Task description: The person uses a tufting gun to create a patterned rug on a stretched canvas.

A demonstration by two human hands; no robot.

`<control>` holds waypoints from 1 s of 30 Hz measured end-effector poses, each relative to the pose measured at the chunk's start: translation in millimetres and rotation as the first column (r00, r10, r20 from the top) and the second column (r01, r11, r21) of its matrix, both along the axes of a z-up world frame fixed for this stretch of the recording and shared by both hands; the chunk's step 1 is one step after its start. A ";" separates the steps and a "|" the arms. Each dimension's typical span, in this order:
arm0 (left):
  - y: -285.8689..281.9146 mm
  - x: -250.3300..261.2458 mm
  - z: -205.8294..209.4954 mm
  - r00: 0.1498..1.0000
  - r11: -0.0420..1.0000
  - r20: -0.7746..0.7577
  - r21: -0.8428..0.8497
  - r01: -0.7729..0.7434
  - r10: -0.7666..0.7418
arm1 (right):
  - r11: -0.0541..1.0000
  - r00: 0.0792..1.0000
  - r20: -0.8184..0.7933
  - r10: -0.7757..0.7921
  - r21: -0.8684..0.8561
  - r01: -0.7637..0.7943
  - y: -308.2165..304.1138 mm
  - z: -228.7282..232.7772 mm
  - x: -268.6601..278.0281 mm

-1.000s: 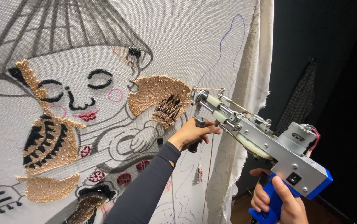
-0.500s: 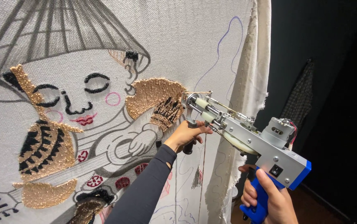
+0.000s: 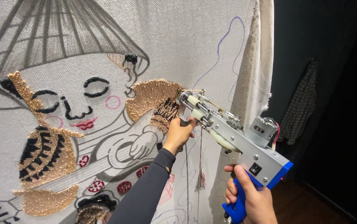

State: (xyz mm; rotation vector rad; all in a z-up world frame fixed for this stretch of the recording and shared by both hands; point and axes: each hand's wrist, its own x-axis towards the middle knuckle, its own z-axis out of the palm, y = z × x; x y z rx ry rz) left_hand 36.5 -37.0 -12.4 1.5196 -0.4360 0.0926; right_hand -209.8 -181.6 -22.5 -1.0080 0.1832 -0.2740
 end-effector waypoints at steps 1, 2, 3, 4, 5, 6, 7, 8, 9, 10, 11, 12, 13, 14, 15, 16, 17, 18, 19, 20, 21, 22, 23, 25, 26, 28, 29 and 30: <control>0.4 -1.4 0.9 1.000 1.000 -0.002 0.000 0.002 -0.002 | 1.000 1.000 -0.002 -0.002 0.000 0.002 0.0 0.9 0.0; 0.8 -2.9 1.7 0.999 0.999 0.004 0.034 -0.035 0.035 | 0.999 1.000 -0.016 -0.010 0.030 0.010 -0.1 1.9 0.0; 1.3 -4.6 2.5 0.997 0.995 0.010 0.068 -0.073 0.073 | 0.998 0.999 -0.030 -0.017 0.060 0.019 -0.2 2.7 -0.1; 0.9 -3.8 2.1 0.997 0.995 0.009 0.069 -0.072 0.071 | 0.998 0.999 -0.032 -0.018 0.060 0.020 -0.7 2.1 0.6; 0.5 -3.1 1.8 0.998 0.997 0.009 0.041 -0.067 0.067 | 0.998 1.000 -0.017 -0.011 0.065 0.012 -1.1 1.7 1.2; -0.1 -2.6 1.6 0.998 0.998 0.009 0.013 -0.063 0.063 | 0.998 1.000 -0.002 -0.004 0.070 0.004 -1.7 1.2 1.6; -0.3 -2.4 2.1 0.998 0.998 0.008 0.013 -0.061 0.061 | 0.998 1.000 -0.003 -0.005 0.070 0.005 -1.9 2.4 1.7; -0.6 -2.3 2.6 0.997 0.996 0.015 0.037 -0.077 0.077 | 0.998 1.000 -0.002 -0.002 0.055 0.002 -2.3 3.5 1.7; -0.4 -2.1 3.3 0.995 0.994 0.023 0.061 -0.094 0.093 | 0.999 1.000 -0.001 0.002 0.040 -0.002 -2.4 4.8 2.0; -1.0 -1.9 4.5 0.995 0.994 0.022 0.061 -0.094 0.093 | 0.999 1.000 -0.001 0.002 0.040 -0.002 -3.6 5.1 2.3; -1.6 -1.5 5.8 0.995 0.993 0.025 0.070 -0.099 0.098 | 1.000 1.000 -0.004 -0.003 0.018 0.003 -5.4 5.1 3.1; -1.9 -0.9 7.1 0.994 0.991 0.027 0.079 -0.105 0.103 | 1.000 1.000 -0.006 -0.008 -0.004 0.008 -6.8 5.2 4.2; -2.4 -2.3 9.8 0.995 0.992 0.024 0.078 -0.101 0.100 | 1.000 1.000 -0.009 -0.012 -0.004 0.012 -7.5 5.8 4.7; -2.9 -3.8 12.3 0.995 0.993 0.032 0.068 -0.096 0.094 | 1.000 1.000 0.008 -0.002 -0.006 0.002 -8.0 6.3 5.1; -2.6 -5.2 14.7 0.995 0.994 0.042 0.059 -0.097 0.095 | 1.000 1.000 0.028 0.014 -0.006 -0.014 -9.3 5.7 6.5; -1.9 -5.2 17.0 0.994 0.993 0.042 0.060 -0.099 0.097 | 1.000 0.999 0.028 0.016 -0.005 -0.016 -9.8 6.2 7.8; -2.2 -6.0 19.5 0.996 0.997 0.054 0.032 -0.076 0.074 | 0.999 0.998 0.045 0.035 -0.019 -0.034 -10.3 7.9 7.5; -2.8 -7.1 22.1 0.997 0.999 0.065 0.004 -0.052 0.052 | 0.998 0.997 0.062 0.055 -0.034 -0.053 -11.3 9.6 6.9; -4.5 -4.7 20.6 0.996 0.998 0.066 0.003 -0.055 0.054 | 0.998 0.996 0.063 0.057 -0.035 -0.055 -12.1 11.5 6.4; -6.2 -2.6 19.1 0.996 0.998 0.063 -0.009 -0.062 0.063 | 0.998 0.997 0.050 0.055 -0.044 -0.053 -12.9 13.2 5.7; -6.8 0.2 18.8 0.996 0.998 0.061 -0.021 -0.066 0.067 | 0.998 0.998 0.039 0.049 -0.053 -0.047 -11.8 15.8 5.0; -6.8 5.7 15.0 0.996 0.998 0.063 -0.022 -0.065 0.066 | 0.998 0.998 0.041 0.048 -0.053 -0.046 -12.9 14.9 3.8; -6.6 10.3 10.2 0.997 0.999 0.063 -0.004 -0.039 0.039 | 0.997 0.997 0.054 0.055 -0.059 -0.052 -14.3 13.6 2.1; -4.0 6.3 14.6 0.998 1.000 0.068 0.015 -0.011 0.010 | 0.996 0.996 0.071 0.060 -0.065 -0.055 -20.6 8.8 -0.8; -1.4 -2.4 23.6 0.993 0.991 0.011 0.055 0.119 -0.119 | 0.997 0.993 0.095 0.075 -0.039 -0.072 -25.3 5.3 -1.9; 3.2 -12.2 33.4 0.969 0.965 -0.049 0.093 0.247 -0.243 | 0.996 0.988 0.124 0.090 -0.010 -0.090 -36.6 -5.1 -3.7; 4.7 -13.0 34.6 0.933 0.928 -0.096 0.108 0.357 -0.348 | 0.996 0.983 0.162 0.084 -0.012 -0.083 -43.2 -11.6 -4.4; 6.3 -14.1 36.0 0.883 0.878 -0.145 0.118 0.463 -0.446 | 0.997 0.977 0.200 0.077 -0.014 -0.076 -49.7 -18.0 -5.4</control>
